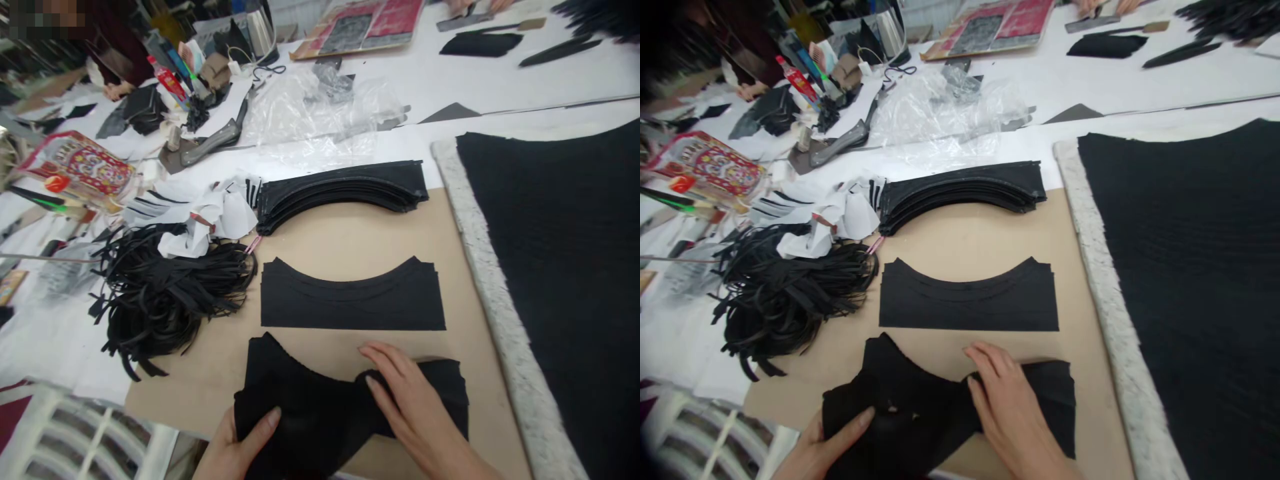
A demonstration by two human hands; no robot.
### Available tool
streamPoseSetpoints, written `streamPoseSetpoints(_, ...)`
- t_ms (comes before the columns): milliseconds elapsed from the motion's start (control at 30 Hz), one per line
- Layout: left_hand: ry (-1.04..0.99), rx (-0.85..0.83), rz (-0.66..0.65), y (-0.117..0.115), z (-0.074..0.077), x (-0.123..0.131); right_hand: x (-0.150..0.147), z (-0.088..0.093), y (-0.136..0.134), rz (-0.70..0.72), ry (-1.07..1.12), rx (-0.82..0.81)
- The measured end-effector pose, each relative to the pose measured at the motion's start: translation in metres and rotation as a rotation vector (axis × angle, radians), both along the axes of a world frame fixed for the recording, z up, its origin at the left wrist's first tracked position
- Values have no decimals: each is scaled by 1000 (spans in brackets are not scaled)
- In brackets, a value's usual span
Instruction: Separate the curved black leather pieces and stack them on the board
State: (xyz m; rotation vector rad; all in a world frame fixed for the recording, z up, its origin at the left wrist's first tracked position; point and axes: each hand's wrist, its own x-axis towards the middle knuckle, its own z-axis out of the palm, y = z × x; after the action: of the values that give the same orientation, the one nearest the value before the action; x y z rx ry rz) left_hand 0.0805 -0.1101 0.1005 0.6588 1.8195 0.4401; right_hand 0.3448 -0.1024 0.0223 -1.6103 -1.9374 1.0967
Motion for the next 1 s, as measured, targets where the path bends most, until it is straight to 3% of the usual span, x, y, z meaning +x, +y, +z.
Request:
streamPoseSetpoints(100,42,45,-53,4,3,-14,20,-16,15,183,-68,-98)
streamPoseSetpoints(233,15,89,-162,7,4,-29,16,-22,24,391,-9,-236)
streamPoseSetpoints(367,-64,66,-77,15,-20,-44,7,-25,23,441,-50,-264)
streamPoseSetpoints(500,-94,64,56,23,-69,-70,8,-37,17,409,-134,-173)
streamPoseSetpoints(633,42,111,-80,27,-110,-92,13,-57,14,328,-179,-29)
streamPoseSetpoints(800,630,293,-264,54,-122,-87,19,-81,21,170,-159,70)
streamPoseSetpoints(1000,737,507,-458,132,-133,-55,29,-79,37,4,-91,40)
